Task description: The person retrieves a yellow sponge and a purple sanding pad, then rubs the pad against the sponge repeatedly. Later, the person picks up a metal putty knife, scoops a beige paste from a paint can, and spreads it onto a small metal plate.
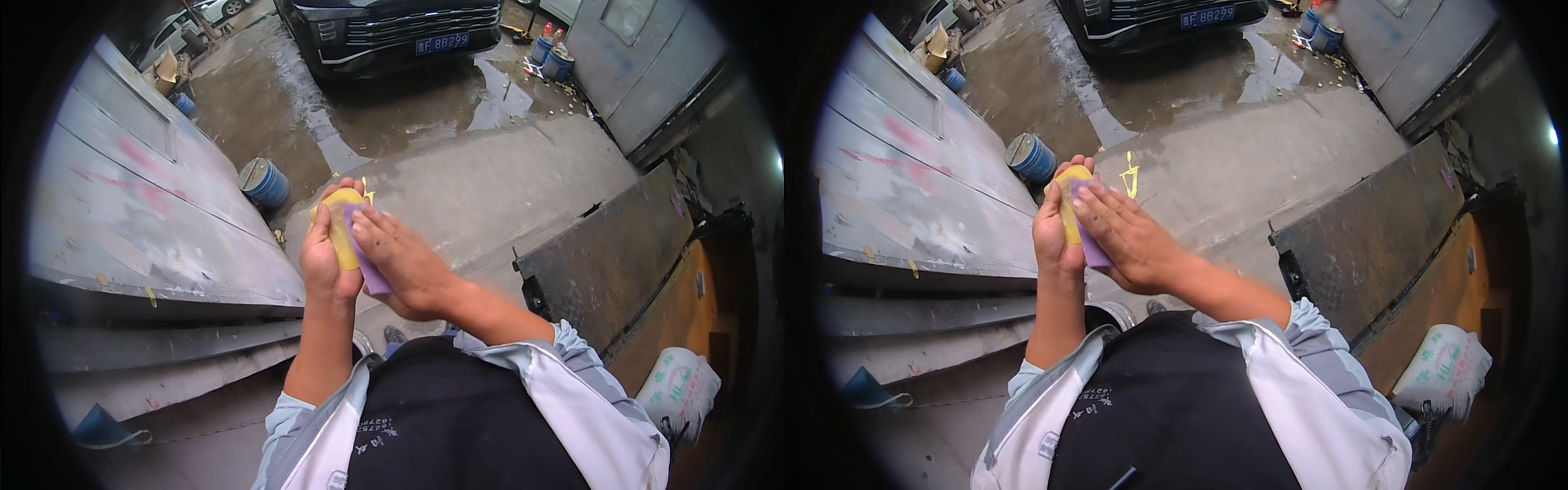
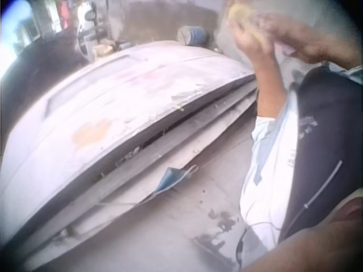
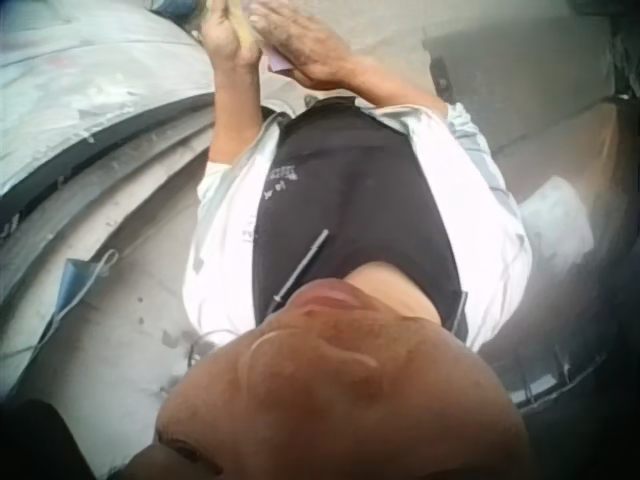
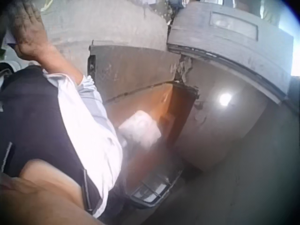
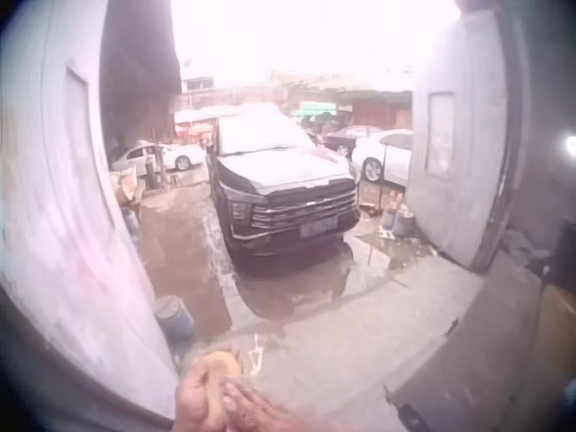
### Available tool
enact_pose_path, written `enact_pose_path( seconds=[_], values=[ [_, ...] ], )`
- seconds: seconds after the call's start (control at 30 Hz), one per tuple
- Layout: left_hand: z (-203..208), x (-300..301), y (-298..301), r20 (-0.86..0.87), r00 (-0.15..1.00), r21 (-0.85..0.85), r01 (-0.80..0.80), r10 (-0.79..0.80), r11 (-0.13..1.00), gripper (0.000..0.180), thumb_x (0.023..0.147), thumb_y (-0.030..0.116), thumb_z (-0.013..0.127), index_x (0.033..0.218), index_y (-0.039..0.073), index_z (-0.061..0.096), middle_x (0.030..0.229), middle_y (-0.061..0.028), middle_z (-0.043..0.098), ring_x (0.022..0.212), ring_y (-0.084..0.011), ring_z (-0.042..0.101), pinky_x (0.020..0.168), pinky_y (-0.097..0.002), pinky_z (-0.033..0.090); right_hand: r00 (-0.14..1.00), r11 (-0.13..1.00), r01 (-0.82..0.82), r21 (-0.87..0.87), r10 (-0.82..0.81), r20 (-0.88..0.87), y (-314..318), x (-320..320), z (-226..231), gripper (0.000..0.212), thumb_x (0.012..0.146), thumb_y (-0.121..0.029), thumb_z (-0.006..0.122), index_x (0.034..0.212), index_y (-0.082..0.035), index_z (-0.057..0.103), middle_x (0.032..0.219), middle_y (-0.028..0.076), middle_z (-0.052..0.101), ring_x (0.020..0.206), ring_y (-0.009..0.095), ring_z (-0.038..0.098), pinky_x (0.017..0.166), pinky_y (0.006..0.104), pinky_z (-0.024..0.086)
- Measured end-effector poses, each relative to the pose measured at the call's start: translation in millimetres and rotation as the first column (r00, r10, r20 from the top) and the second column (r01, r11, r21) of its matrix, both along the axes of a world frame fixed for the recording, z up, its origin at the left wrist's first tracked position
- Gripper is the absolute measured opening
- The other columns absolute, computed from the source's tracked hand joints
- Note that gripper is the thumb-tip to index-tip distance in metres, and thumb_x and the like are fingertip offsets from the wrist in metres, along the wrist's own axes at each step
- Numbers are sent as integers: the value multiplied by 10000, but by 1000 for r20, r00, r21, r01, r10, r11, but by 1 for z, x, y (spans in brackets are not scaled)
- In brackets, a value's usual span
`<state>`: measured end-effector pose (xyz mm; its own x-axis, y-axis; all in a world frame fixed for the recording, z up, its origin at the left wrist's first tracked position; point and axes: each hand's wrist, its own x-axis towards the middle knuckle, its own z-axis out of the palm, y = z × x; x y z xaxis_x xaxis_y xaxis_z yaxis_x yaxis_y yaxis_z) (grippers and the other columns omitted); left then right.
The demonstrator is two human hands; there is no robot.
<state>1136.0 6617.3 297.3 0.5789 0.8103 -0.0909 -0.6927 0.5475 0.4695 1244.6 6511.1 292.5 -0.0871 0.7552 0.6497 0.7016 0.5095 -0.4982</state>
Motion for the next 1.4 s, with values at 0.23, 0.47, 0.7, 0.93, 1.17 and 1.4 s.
enact_pose_path(
  seconds=[0.23,0.47,0.7,0.93,1.17,1.4],
  values=[
    [0,6,-7,-77,997,49,-23,27,999,361,1045,223,304,1282,-3,454,1361,-157,489,1337,-304,406,1119,-429,355,1000,999,-2,-46,2,10,-1,3,-2,741,814,-171,654,1439,25,307,1458,235,373,1379,399,335,1138,498,249],
    [1,3,-1,-99,995,40,10,-6,999,382,1048,229,278,1297,-12,439,1389,-158,462,1355,-303,380,1137,-423,326,999,993,-50,-103,49,-18,-22,2,-5,733,847,-215,625,1458,4,286,1469,197,381,1386,355,343,1135,494,254],
    [1,-2,12,-102,990,-20,-104,102,994,358,1041,199,322,1307,-11,440,1377,-157,476,1322,-299,425,1132,-422,344,998,994,-61,-87,63,29,-30,-3,-17,749,824,-131,633,1460,11,264,1448,222,394,1358,384,372,1134,496,259],
    [11,-11,1,-51,988,106,-141,147,984,314,1033,181,368,1280,8,456,1341,-143,504,1288,-296,463,1112,-421,368,909,910,414,-22,-415,-40,-21,42,-7,722,870,-125,607,1469,11,227,1387,269,437,1240,441,470,1036,480,365],
    [11,21,-49,-86,996,182,-9,25,983,340,1040,201,368,1323,25,435,1310,-138,521,1218,-247,513,1050,-394,413,853,830,521,200,-494,-168,44,16,8,636,929,-184,577,1441,36,270,1332,308,466,1155,480,515,959,497,423],
    [2,3,-58,-173,980,87,113,-97,990,362,1022,230,416,1322,27,434,1321,-161,518,1268,-307,488,1055,-448,421,752,733,659,168,-641,-155,71,79,7,630,937,-249,557,1444,7,285,1356,256,463,1210,410,494,992,470,392]
  ],
)
